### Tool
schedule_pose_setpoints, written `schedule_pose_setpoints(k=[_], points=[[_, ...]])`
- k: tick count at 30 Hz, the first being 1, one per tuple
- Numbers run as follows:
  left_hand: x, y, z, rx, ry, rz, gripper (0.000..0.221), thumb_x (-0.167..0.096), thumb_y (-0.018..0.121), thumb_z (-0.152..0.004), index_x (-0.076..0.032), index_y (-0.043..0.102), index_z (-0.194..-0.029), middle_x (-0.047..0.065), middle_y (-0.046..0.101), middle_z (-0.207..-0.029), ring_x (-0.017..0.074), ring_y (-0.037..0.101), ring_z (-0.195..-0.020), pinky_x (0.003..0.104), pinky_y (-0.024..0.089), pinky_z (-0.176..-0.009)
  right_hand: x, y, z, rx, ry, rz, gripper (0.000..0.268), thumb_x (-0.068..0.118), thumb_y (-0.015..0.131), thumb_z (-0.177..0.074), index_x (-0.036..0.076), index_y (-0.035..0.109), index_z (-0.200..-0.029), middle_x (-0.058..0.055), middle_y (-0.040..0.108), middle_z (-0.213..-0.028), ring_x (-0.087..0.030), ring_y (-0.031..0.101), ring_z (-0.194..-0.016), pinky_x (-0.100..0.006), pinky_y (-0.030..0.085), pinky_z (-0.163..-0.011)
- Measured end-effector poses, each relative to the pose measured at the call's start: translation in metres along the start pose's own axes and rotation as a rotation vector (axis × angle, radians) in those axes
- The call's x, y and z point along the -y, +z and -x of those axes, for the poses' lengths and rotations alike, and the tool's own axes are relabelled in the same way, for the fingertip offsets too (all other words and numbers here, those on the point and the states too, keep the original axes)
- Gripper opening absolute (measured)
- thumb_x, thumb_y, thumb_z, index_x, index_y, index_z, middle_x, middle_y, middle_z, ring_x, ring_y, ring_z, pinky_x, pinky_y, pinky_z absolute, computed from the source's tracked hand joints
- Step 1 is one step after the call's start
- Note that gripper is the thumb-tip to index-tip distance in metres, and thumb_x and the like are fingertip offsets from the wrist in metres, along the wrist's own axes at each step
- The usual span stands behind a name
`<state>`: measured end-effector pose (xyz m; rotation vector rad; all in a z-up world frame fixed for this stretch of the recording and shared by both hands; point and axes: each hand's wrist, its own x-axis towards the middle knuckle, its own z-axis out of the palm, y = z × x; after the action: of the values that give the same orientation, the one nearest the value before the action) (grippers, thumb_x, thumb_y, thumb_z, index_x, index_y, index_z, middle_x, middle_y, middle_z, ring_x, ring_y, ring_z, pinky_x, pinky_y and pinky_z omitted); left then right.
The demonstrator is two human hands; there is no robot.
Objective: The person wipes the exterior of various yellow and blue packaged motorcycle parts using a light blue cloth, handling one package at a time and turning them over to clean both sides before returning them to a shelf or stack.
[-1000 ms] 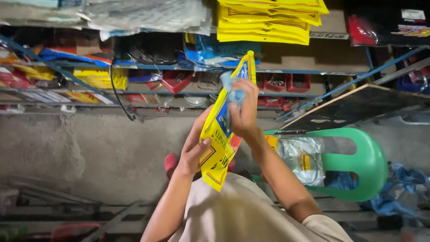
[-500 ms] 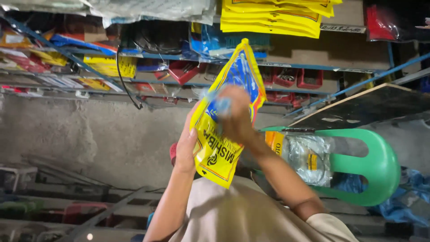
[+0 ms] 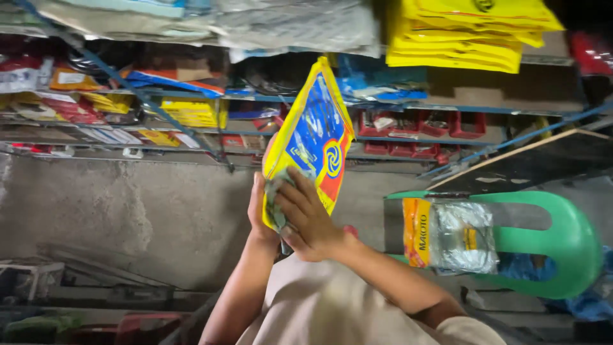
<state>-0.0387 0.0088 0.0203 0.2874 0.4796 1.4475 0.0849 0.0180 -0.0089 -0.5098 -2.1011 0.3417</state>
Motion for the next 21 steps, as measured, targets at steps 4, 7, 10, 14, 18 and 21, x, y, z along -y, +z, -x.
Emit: schedule_pose_setpoints(k=[4, 7, 10, 14, 18, 21], points=[[-0.013, -0.051, -0.001, 0.129, -0.020, 0.011, 0.049, -0.045, 0.041, -0.106, -0.006, 0.049, -0.135, 0.013, 0.062, -0.121, 0.0197, 0.064, -0.101, 0.036, 0.050, -0.090, -0.021, 0.027, -0.026, -0.111, 0.020, 0.246, 0.084, 0.062, 0.018, -0.103, -0.005, 0.052, -0.140, -0.028, 0.051, -0.145, -0.056, 0.042, -0.135, -0.063, 0.034, -0.113], [-0.035, -0.008, 0.006, 0.428, 0.064, -0.073, 0.068, -0.044, 0.037, -0.105, -0.009, 0.020, -0.162, 0.010, 0.040, -0.160, 0.0203, 0.046, -0.141, 0.042, 0.033, -0.120, -0.045, 0.019, -0.046, -0.257, 0.210, 0.339, 0.061, 0.042, 0.032, -0.107, -0.003, 0.044, -0.147, -0.023, 0.043, -0.153, -0.048, 0.038, -0.140, -0.058, 0.031, -0.117], [-0.048, 0.008, 0.005, 0.538, 0.039, -0.110, 0.083, -0.052, 0.044, -0.100, -0.005, 0.015, -0.163, 0.013, 0.033, -0.163, 0.0249, 0.035, -0.148, 0.042, 0.023, -0.125, -0.044, 0.028, -0.037, -0.293, 0.460, 0.042, 0.068, 0.039, 0.036, -0.106, -0.003, 0.027, -0.159, -0.022, 0.026, -0.167, -0.044, 0.020, -0.156, -0.054, 0.013, -0.129], [-0.052, -0.020, -0.020, 0.511, 0.046, -0.096, 0.077, -0.050, 0.038, -0.105, -0.022, 0.001, -0.166, 0.001, 0.028, -0.167, 0.0155, 0.036, -0.147, 0.040, 0.029, -0.126, 0.009, 0.045, -0.035, -0.255, 0.222, -0.024, 0.062, 0.019, 0.058, -0.101, 0.004, 0.035, -0.156, -0.018, 0.030, -0.167, -0.043, 0.026, -0.160, -0.060, 0.021, -0.136], [-0.054, -0.001, -0.013, 0.446, 0.109, -0.278, 0.078, -0.055, 0.035, -0.104, -0.016, 0.006, -0.165, 0.005, 0.016, -0.171, 0.0196, 0.023, -0.155, 0.038, 0.021, -0.129, 0.016, 0.041, -0.022, -0.119, 0.375, 0.005, 0.064, 0.032, 0.047, -0.099, -0.003, 0.041, -0.151, -0.026, 0.036, -0.161, -0.059, 0.021, -0.151, -0.068, 0.018, -0.122], [-0.029, 0.000, -0.009, 0.436, 0.103, -0.384, 0.082, -0.061, 0.038, -0.102, -0.017, 0.011, -0.165, 0.006, 0.018, -0.171, 0.0198, 0.023, -0.154, 0.040, 0.020, -0.128, -0.014, 0.019, -0.028, -0.181, 0.471, 0.027, 0.073, 0.039, 0.043, -0.102, -0.012, 0.030, -0.152, -0.037, 0.027, -0.159, -0.057, 0.022, -0.150, -0.063, 0.017, -0.125]])
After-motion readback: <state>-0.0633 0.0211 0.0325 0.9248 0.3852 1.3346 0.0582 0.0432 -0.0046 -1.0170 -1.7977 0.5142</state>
